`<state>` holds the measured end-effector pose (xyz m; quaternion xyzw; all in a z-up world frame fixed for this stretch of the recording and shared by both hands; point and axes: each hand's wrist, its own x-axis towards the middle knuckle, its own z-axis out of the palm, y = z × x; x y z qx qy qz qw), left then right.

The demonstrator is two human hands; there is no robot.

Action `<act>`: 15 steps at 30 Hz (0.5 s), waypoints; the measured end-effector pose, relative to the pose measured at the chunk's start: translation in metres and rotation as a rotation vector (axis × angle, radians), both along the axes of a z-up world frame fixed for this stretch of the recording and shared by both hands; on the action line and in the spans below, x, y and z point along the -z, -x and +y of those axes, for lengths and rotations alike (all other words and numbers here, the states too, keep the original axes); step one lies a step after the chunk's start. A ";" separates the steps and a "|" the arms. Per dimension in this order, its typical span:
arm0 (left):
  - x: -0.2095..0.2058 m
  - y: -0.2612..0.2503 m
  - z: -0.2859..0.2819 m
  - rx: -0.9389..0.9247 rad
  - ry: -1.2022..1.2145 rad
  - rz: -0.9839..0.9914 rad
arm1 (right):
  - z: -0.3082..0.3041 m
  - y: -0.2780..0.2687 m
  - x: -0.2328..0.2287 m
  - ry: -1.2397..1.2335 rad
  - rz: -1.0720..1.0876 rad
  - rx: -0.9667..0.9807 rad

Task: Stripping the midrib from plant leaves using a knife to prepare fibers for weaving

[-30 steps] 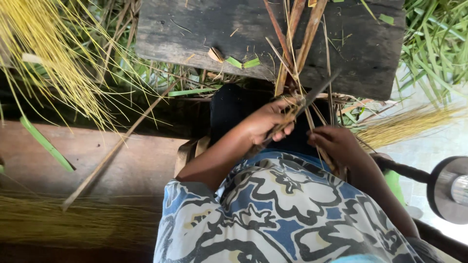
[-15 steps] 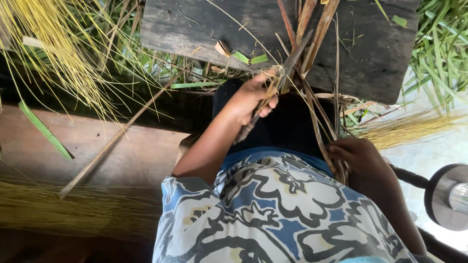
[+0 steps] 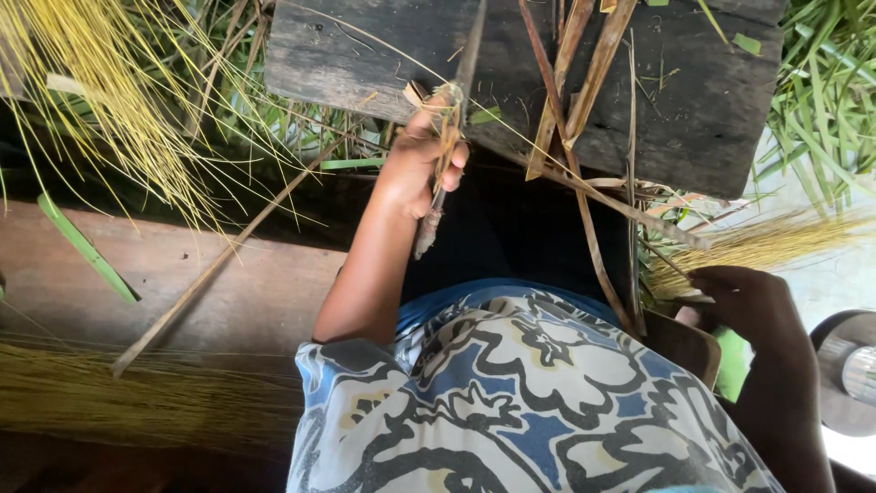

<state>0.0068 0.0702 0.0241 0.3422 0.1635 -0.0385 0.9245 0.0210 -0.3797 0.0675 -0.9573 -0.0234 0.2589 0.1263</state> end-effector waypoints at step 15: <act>0.010 0.005 0.038 -0.188 -0.051 -0.022 | -0.110 0.000 0.053 0.356 -0.351 -0.057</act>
